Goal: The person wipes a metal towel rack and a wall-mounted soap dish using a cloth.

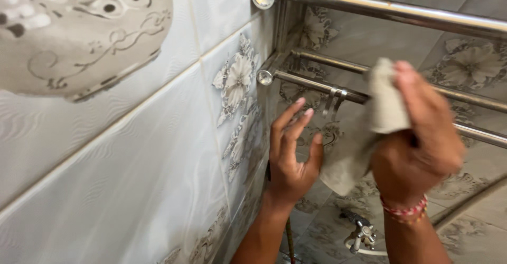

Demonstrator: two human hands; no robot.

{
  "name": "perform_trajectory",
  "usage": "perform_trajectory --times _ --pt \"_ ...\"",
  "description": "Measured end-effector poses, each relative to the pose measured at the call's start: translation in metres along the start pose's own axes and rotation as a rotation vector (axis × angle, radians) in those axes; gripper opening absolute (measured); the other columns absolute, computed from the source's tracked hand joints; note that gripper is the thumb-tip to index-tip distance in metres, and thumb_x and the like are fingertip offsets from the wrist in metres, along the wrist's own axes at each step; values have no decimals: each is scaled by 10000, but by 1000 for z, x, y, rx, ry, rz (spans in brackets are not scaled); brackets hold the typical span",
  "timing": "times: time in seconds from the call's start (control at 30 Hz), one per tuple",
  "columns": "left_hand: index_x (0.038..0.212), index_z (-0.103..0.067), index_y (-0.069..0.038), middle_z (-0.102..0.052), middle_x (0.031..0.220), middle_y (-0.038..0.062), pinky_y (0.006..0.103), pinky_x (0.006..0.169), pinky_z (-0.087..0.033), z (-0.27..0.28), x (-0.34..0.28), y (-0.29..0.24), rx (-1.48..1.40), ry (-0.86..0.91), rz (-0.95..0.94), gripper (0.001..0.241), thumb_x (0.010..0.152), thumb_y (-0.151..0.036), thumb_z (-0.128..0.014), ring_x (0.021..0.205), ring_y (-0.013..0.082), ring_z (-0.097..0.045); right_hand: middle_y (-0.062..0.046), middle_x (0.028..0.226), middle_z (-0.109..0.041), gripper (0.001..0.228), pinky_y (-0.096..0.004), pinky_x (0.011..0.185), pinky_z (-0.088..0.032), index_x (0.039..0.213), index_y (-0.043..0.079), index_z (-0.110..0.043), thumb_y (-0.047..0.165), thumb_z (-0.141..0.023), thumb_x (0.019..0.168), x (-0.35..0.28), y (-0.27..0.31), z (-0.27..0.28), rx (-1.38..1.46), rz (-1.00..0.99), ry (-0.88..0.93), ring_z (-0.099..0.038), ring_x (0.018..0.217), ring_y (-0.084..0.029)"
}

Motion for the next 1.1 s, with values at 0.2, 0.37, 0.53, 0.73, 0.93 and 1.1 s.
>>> perform_trajectory --times 0.2,0.37,0.53,0.73,0.93,1.1 --pt "1377 -597 -163 -583 1424 7 382 1152 -396 -16 18 -12 292 25 -237 465 975 -208 -825 1324 187 -536 -213 1386 -667 368 -355 1067 -632 1419 1 -641 -149 -607 1084 -15 3 39 -137 -43 -103 -704 1220 -291" --pt "1325 -649 -141 -610 1372 7 387 1094 -382 -43 34 -10 381 -33 -235 444 931 -155 -854 1247 158 -550 -211 1341 -685 335 -388 1068 -597 1319 -12 -694 -183 -671 1032 -6 -1 36 -371 65 69 -696 1198 -325" --pt "1359 -636 -87 -562 1352 70 301 979 -573 -53 26 -17 160 -71 -54 422 979 -4 -801 1238 205 -572 -199 1308 -687 492 -393 1078 -545 1272 -42 -694 -247 -520 860 -2 7 50 -292 -129 95 -678 1266 -357" --pt "1393 -585 -38 -515 1379 101 290 1016 -625 -74 12 -18 8 -106 -51 453 989 75 -755 1268 251 -634 -175 1339 -680 460 -392 1134 -542 1305 -14 -692 -227 -542 926 -10 1 56 -253 -130 87 -671 1262 -316" --pt "1338 -620 -92 -498 1356 78 293 948 -579 -72 19 -20 130 -157 -103 427 969 36 -792 1197 204 -591 -177 1266 -686 359 -504 1174 -503 1242 -39 -694 -185 -559 944 -1 3 53 -285 -50 166 -657 1261 -361" --pt "1214 -726 -104 -540 1221 61 277 752 -488 -48 33 -12 316 -209 -111 339 922 54 -796 1057 176 -555 -136 1269 -677 305 -522 1145 -481 1221 1 -717 -132 -607 970 6 23 39 -327 -16 219 -643 1242 -330"
Point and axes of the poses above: each hand's wrist, its own x-axis towards the middle knuckle, its own z-axis out of the back of the hand, y = z × x, the point moved 2 cm from there along x, towards the middle knuckle
